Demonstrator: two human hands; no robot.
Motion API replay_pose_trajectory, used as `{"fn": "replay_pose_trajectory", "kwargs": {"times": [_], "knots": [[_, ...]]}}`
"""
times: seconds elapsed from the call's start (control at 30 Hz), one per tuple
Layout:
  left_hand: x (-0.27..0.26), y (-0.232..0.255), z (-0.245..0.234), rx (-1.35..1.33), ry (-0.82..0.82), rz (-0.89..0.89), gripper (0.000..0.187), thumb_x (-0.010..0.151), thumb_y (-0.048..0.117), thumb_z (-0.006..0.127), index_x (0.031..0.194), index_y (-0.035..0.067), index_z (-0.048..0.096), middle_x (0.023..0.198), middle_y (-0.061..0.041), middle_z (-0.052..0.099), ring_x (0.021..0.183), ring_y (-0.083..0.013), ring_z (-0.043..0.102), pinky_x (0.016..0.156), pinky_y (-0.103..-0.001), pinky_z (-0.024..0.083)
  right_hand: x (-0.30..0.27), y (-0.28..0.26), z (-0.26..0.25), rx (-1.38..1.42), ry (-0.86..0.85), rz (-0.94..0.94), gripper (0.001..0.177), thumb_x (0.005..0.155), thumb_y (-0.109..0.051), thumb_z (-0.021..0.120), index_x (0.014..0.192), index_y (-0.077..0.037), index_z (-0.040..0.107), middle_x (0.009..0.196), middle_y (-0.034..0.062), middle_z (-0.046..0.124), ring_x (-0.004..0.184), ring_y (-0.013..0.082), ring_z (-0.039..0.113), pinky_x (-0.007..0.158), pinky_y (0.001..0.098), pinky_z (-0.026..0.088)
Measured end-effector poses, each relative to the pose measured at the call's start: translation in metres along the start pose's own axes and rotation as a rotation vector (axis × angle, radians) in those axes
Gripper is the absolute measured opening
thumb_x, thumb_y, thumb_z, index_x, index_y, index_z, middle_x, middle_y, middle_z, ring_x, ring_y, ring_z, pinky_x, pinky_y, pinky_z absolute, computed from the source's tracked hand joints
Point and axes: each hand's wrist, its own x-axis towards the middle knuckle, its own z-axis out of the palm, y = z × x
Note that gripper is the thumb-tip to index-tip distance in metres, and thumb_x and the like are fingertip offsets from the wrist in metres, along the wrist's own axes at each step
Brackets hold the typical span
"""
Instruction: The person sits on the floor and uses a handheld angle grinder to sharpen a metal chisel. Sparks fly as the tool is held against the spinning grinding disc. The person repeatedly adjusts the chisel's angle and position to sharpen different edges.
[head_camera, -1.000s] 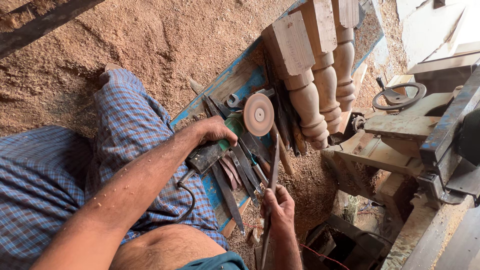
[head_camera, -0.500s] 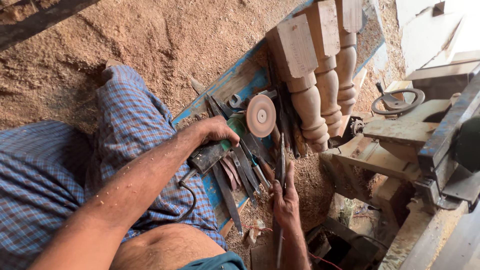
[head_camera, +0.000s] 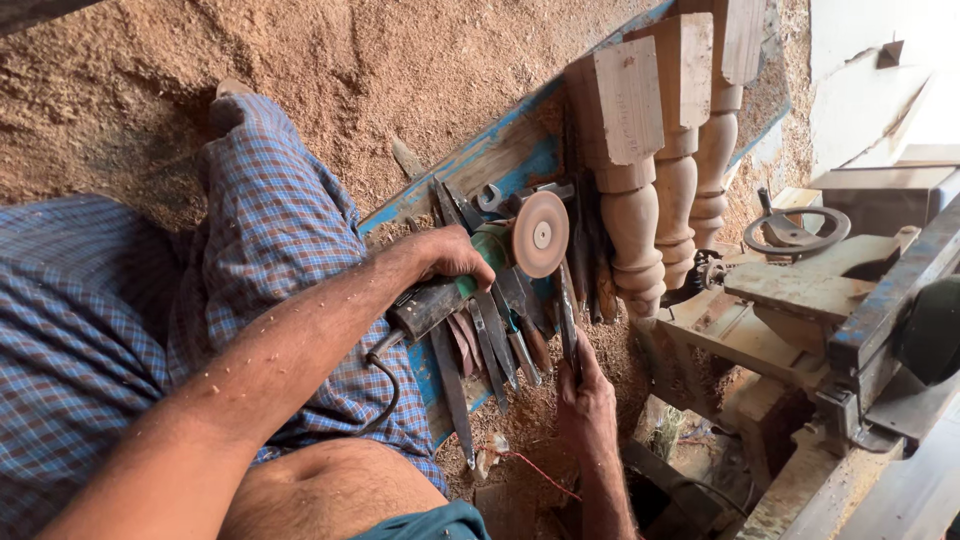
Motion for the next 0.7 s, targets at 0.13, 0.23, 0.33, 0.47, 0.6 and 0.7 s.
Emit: {"fn": "replay_pose_trajectory", "kwargs": {"times": [0.13,0.23,0.33,0.47,0.6,0.7], "knots": [[0.001,0.000,0.000,0.000,0.001,0.010,0.032,0.056,0.013,0.087,0.079,-0.006,0.076,0.080,-0.017,0.074,0.065,-0.0254,0.070,0.058,-0.042,0.057,0.004,-0.001,0.001,-0.012,0.000,0.000,0.051,0.097,-0.013,0.059,0.147,-0.020,0.052,0.108,0.0224,0.075,0.097,0.0287,0.076,0.080,0.0411,0.057],[0.002,0.000,0.000,0.008,-0.010,-0.021,0.031,0.057,0.014,0.086,0.080,-0.005,0.076,0.080,-0.018,0.074,0.064,-0.0252,0.070,0.057,-0.043,0.057,0.006,0.002,0.002,-0.048,-0.026,0.122,0.052,0.096,-0.016,0.059,0.148,-0.023,0.052,0.108,0.0214,0.076,0.096,0.0309,0.077,0.081,0.0424,0.058],[0.004,0.000,0.001,0.004,-0.015,-0.008,0.032,0.057,0.013,0.087,0.081,-0.005,0.076,0.080,-0.018,0.075,0.064,-0.0244,0.070,0.058,-0.042,0.058,0.008,0.004,0.002,-0.078,-0.028,0.095,0.052,0.096,-0.016,0.060,0.148,-0.023,0.053,0.111,0.0219,0.075,0.101,0.0323,0.075,0.082,0.0435,0.057],[0.004,-0.001,0.001,0.000,-0.017,-0.009,0.033,0.057,0.013,0.086,0.081,-0.006,0.076,0.080,-0.020,0.074,0.064,-0.0264,0.070,0.056,-0.044,0.058,0.007,0.009,0.004,-0.061,-0.015,0.024,0.052,0.097,-0.015,0.059,0.147,-0.020,0.052,0.113,0.0216,0.075,0.105,0.0316,0.075,0.084,0.0431,0.057],[0.005,-0.001,0.001,0.000,-0.019,-0.015,0.034,0.057,0.013,0.086,0.083,-0.007,0.076,0.081,-0.020,0.075,0.064,-0.0269,0.071,0.057,-0.045,0.059,0.009,0.010,0.004,-0.077,-0.032,0.051,0.052,0.097,-0.016,0.059,0.148,-0.021,0.052,0.113,0.0206,0.075,0.104,0.0311,0.076,0.084,0.0432,0.058],[0.005,-0.001,0.001,0.009,-0.012,-0.010,0.035,0.057,0.014,0.087,0.084,-0.007,0.076,0.082,-0.020,0.075,0.066,-0.0270,0.071,0.059,-0.044,0.059,0.009,0.008,0.003,-0.076,-0.036,0.036,0.052,0.097,-0.016,0.059,0.148,-0.021,0.051,0.114,0.0203,0.075,0.105,0.0308,0.075,0.085,0.0435,0.058]]}}
